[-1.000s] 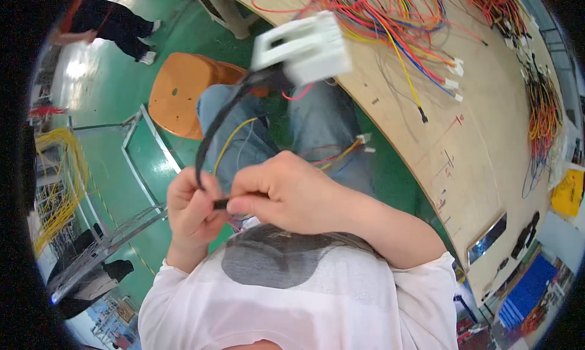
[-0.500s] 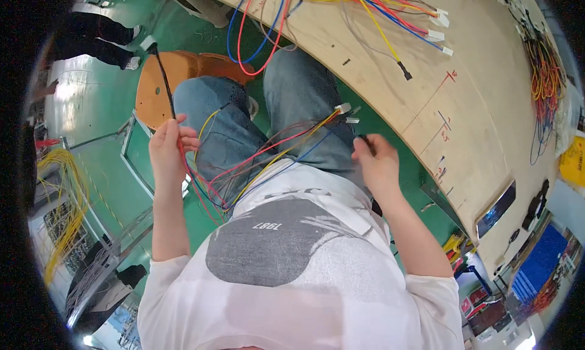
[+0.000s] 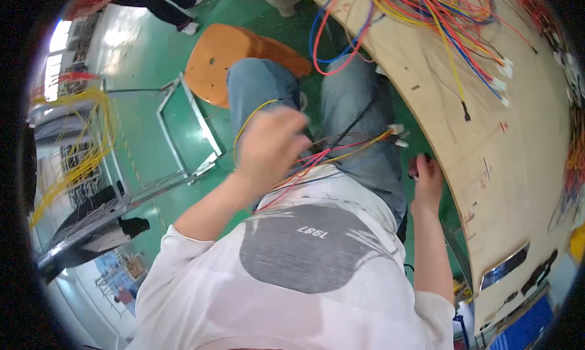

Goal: Assembling and securing a bundle of colored wires with electrical tape to create a wire harness.

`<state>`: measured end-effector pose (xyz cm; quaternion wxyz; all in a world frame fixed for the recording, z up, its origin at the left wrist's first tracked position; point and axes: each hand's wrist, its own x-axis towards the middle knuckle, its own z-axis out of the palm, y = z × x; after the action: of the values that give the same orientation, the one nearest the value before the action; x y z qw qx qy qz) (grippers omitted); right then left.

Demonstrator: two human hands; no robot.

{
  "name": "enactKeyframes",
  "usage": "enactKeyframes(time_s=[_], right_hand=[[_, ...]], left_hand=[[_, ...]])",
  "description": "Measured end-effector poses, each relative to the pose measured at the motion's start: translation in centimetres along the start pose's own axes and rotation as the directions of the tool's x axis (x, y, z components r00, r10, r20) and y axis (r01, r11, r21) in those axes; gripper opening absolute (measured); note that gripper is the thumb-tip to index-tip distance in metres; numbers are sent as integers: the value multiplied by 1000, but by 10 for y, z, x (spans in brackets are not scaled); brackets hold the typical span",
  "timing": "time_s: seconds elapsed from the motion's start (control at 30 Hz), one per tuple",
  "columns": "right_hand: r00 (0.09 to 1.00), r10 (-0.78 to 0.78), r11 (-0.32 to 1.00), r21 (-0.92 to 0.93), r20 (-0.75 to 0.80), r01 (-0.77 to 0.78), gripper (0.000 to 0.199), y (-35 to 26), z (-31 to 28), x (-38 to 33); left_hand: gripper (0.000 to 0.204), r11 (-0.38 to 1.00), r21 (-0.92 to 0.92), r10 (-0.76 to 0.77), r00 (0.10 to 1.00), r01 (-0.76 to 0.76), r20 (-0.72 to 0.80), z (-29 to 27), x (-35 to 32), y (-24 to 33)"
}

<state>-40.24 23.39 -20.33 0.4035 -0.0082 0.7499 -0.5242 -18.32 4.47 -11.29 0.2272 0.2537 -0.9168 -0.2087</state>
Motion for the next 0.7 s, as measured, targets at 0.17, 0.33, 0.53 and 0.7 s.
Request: enactKeyframes(time_s=[0.17,0.33,0.53,0.7], right_hand=[[935,-294,891,-296,198,343,17,-34,16,-52],[802,-319,910,-72,505,407,11,-111,88,-67],[465,-547,834,407,696,373,29,-188,192,-94],[374,-562,825,530,738,194,30,-194,218,-105]], left_hand=[[26,884,324,-443,823,336,355,-14,0,-50],[12,297,-567,-542,624,769,562,-67,41,-31],[10,237,-917,-478,861,320,177,-132,50,5],[6,967,-234,-201,878,105,-435,-138,46,8]])
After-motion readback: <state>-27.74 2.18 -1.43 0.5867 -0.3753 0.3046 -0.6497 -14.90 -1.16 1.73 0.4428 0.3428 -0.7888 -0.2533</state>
